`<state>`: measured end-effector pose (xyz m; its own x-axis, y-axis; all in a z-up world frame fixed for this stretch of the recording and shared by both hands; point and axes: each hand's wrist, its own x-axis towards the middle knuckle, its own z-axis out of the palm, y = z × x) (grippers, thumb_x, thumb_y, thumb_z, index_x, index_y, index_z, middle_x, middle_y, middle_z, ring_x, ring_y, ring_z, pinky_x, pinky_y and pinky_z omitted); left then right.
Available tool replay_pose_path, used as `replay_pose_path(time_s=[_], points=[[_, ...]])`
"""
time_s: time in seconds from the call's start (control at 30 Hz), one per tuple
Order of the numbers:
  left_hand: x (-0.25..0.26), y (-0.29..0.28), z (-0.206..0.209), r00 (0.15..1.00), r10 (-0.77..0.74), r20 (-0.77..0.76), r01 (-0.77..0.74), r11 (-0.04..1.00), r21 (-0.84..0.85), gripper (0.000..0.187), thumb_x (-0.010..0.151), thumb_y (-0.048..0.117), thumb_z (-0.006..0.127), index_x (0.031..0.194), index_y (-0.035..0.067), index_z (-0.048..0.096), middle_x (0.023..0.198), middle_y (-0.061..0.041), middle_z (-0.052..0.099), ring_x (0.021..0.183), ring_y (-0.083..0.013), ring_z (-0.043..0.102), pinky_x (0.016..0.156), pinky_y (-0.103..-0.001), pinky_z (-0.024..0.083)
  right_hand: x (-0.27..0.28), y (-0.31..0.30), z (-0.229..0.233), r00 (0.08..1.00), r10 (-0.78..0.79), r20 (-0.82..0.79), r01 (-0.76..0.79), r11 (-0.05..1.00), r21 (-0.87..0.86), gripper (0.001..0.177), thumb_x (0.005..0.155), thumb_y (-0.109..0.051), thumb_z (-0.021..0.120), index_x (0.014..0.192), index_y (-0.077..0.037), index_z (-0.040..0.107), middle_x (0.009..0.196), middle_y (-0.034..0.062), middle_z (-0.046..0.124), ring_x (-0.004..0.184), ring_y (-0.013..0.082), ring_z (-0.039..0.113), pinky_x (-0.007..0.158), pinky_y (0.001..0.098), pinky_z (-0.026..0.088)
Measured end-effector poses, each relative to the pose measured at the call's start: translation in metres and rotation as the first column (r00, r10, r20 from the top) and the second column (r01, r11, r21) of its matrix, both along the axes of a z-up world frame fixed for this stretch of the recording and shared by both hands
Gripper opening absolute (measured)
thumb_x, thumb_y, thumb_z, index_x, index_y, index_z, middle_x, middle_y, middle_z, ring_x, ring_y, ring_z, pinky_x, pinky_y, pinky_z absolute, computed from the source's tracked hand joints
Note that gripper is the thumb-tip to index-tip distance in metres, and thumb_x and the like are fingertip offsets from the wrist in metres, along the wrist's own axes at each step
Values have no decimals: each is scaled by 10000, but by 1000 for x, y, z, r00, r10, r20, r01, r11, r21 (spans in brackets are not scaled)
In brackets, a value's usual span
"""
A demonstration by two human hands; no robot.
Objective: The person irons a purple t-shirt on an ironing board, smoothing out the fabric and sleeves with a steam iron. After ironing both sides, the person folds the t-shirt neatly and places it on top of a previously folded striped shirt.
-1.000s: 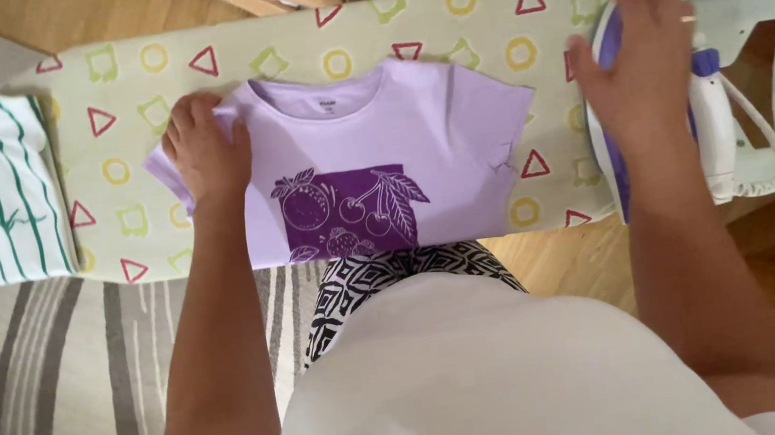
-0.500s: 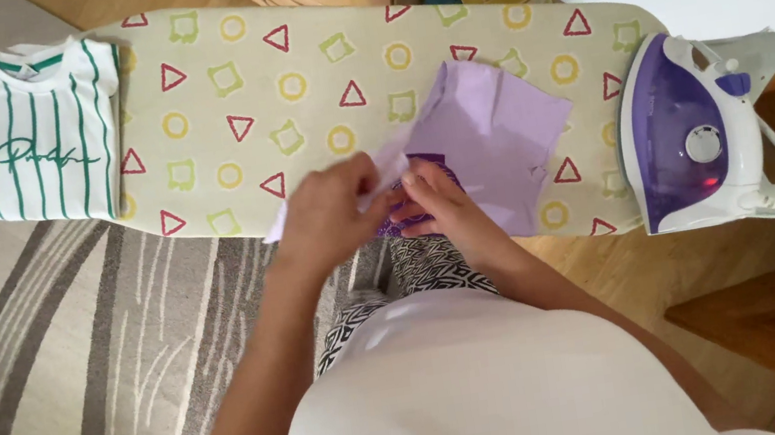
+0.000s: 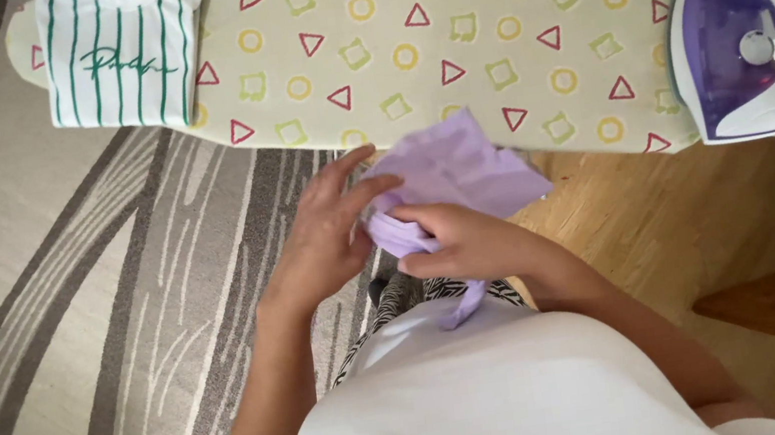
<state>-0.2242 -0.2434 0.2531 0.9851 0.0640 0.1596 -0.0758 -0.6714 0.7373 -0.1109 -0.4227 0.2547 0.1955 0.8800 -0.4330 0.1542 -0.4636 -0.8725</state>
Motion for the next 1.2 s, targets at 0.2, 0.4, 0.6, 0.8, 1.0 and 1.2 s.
replay_pose_path(time_s=[0.2,0.4,0.6,0.8,1.0,1.2], points=[[-81,8,-84,956,121,-269,-127,992,-7,240,841,90,726,1081,86,735,999,-159,756,981,-386,717,895,-504,542,-11,-53,16,975,-159,-155,175,980,98,662,778,-49,781,1422,-61,624,1200,96,761,1012,168,645,873,377,586],[-99,30,-39,974,223,47,-218,972,-92,342,854,-135,541,1136,33,637,1067,-129,495,981,-303,612,846,-392,522,-10,-78,73,923,-311,225,318,948,7,645,871,-4,685,1474,-199,564,986,47,589,798,154,666,694,259,505],[-91,42,52,922,191,336,-236,967,98,627,876,-206,466,1448,48,469,1369,-219,399,1167,-389,565,981,-473,518,-20,-102,90,587,-597,546,425,802,420,477,940,160,620,1388,2,655,1030,74,566,919,154,523,838,264,438],[-75,85,12,956,288,61,-289,879,379,70,971,96,715,1038,89,735,934,-99,707,809,-327,655,570,-472,471,31,-139,10,519,-522,677,684,729,38,179,906,-102,746,1047,-210,772,971,-40,752,899,92,680,820,246,450],[-47,84,8,917,352,190,-382,910,159,131,983,-40,628,1086,10,693,931,-117,727,697,-262,617,624,-383,453,35,-139,30,403,-635,659,846,534,-3,167,874,-309,799,1035,-265,800,779,-67,600,700,84,477,686,256,374],[25,74,34,828,486,280,-504,864,-11,94,1073,23,537,1138,49,599,895,-62,760,772,-201,729,649,-320,512,104,-139,1,283,-939,196,910,328,255,82,1028,-143,740,1105,-133,715,866,26,716,576,146,685,489,193,536]])
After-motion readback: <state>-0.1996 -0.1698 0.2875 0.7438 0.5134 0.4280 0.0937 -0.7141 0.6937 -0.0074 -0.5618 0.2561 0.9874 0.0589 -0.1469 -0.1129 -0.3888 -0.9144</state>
